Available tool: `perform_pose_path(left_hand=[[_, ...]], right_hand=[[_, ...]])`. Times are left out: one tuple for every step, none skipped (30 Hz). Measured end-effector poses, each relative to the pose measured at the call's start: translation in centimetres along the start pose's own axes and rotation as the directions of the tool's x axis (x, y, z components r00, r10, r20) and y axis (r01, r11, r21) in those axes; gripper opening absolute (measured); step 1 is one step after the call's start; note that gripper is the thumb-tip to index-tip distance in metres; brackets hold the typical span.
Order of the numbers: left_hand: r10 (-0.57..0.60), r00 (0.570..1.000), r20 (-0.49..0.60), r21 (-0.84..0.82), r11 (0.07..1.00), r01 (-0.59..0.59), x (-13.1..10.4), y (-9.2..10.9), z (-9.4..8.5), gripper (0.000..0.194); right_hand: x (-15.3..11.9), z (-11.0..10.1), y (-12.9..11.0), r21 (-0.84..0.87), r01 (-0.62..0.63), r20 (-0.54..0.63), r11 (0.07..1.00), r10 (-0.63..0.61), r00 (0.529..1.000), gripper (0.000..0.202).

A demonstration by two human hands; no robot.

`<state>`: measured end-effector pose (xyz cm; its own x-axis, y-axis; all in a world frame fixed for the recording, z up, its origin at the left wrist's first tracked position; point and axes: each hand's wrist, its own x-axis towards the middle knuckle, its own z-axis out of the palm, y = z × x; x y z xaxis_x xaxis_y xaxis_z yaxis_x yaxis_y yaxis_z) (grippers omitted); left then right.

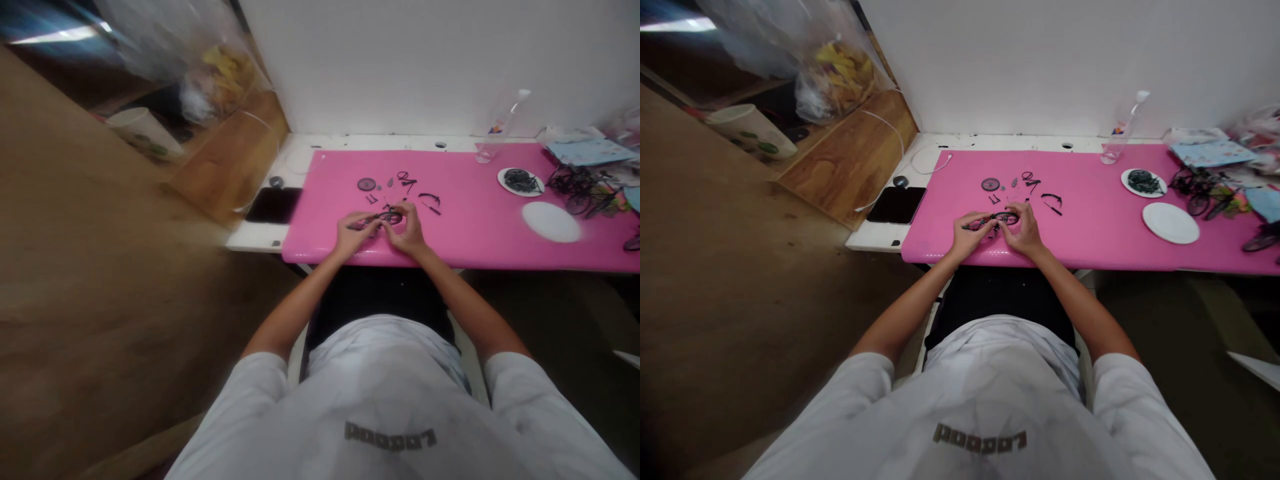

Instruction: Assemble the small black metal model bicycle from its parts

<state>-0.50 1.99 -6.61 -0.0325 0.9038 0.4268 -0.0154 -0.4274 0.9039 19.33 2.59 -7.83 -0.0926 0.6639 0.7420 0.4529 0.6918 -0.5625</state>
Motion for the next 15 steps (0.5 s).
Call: perform_pose_path(left_hand=[[0.012, 1.0, 0.005, 0.008, 1.0, -0.012, -0.01, -0.01, -0.02, 0.044], [0.025, 1.0, 0.009, 0.017, 1.0, -0.025, 0.0, -0.04, -0.05, 0.044], [0.038, 0.999, 0.012, 0.025, 0.999, -0.038, 0.01, -0.09, -0.08, 0.043], [0.05, 0.999, 0.012, 0.032, 0.998, -0.05, 0.03, -0.15, -0.12, 0.042], [0.062, 0.998, 0.013, 0.036, 0.997, -0.062, 0.05, -0.22, -0.14, 0.041], [0.072, 0.997, 0.012, 0.039, 0.997, -0.072, 0.06, -0.27, -0.16, 0.04], [0.079, 0.997, 0.013, 0.043, 0.996, -0.08, 0.07, -0.31, -0.17, 0.04], [0.085, 0.996, 0.013, 0.05, 0.995, -0.085, 0.06, -0.32, -0.16, 0.038], [0.088, 0.996, 0.013, 0.059, 0.994, -0.089, 0.05, -0.32, -0.14, 0.037], [0.09, 0.996, 0.01, 0.069, 0.994, -0.09, 0.03, -0.29, -0.1, 0.037], [0.089, 0.996, 0.005, 0.077, 0.993, -0.089, 0.01, -0.26, -0.05, 0.037], [0.086, 0.996, -0.002, 0.08, 0.993, -0.086, 0.0, -0.21, 0.0, 0.037], [0.08, 0.997, -0.007, 0.076, 0.994, -0.08, -0.01, -0.18, 0.04, 0.037], [0.073, 0.997, -0.01, 0.072, 0.995, -0.072, 0.0, -0.15, 0.08, 0.037], [0.067, 0.998, -0.011, 0.069, 0.995, -0.066, 0.02, -0.14, 0.11, 0.036]], right_hand=[[0.04, -0.04, -0.08, 0.0, 0.011, 0.005, 1.0, -0.011, 1.0, 0.049], [0.08, -0.07, -0.12, -0.002, 0.02, 0.011, 1.0, -0.02, 1.0, 0.048], [0.11, -0.09, -0.15, -0.004, 0.026, 0.014, 1.0, -0.026, 1.0, 0.048], [0.13, -0.11, -0.16, -0.007, 0.034, 0.015, 0.999, -0.033, 0.999, 0.047], [0.15, -0.14, -0.17, -0.01, 0.04, 0.013, 0.999, -0.04, 0.999, 0.045], [0.17, -0.16, -0.18, -0.013, 0.045, 0.011, 0.999, -0.045, 0.999, 0.044], [0.2, -0.17, -0.19, -0.017, 0.046, 0.01, 0.999, -0.046, 0.999, 0.042], [0.23, -0.19, -0.21, -0.022, 0.041, 0.009, 0.999, -0.041, 0.999, 0.041], [0.26, -0.2, -0.23, -0.027, 0.032, 0.006, 0.999, -0.032, 0.999, 0.04], [0.31, -0.21, -0.25, -0.03, 0.019, 0.0, 0.999, -0.019, 1.0, 0.039], [0.37, -0.23, -0.28, -0.028, 0.008, -0.011, 1.0, -0.008, 1.0, 0.038], [0.43, -0.26, -0.3, -0.023, 0.001, -0.025, 1.0, -0.002, 1.0, 0.037], [0.51, -0.31, -0.33, -0.018, -0.001, -0.039, 1.0, 0.0, 0.999, 0.036], [0.59, -0.36, -0.37, -0.017, 0.0, -0.048, 1.0, -0.001, 0.999, 0.034], [0.68, -0.43, -0.42, -0.021, 0.001, -0.05, 1.0, -0.002, 0.999, 0.032]])
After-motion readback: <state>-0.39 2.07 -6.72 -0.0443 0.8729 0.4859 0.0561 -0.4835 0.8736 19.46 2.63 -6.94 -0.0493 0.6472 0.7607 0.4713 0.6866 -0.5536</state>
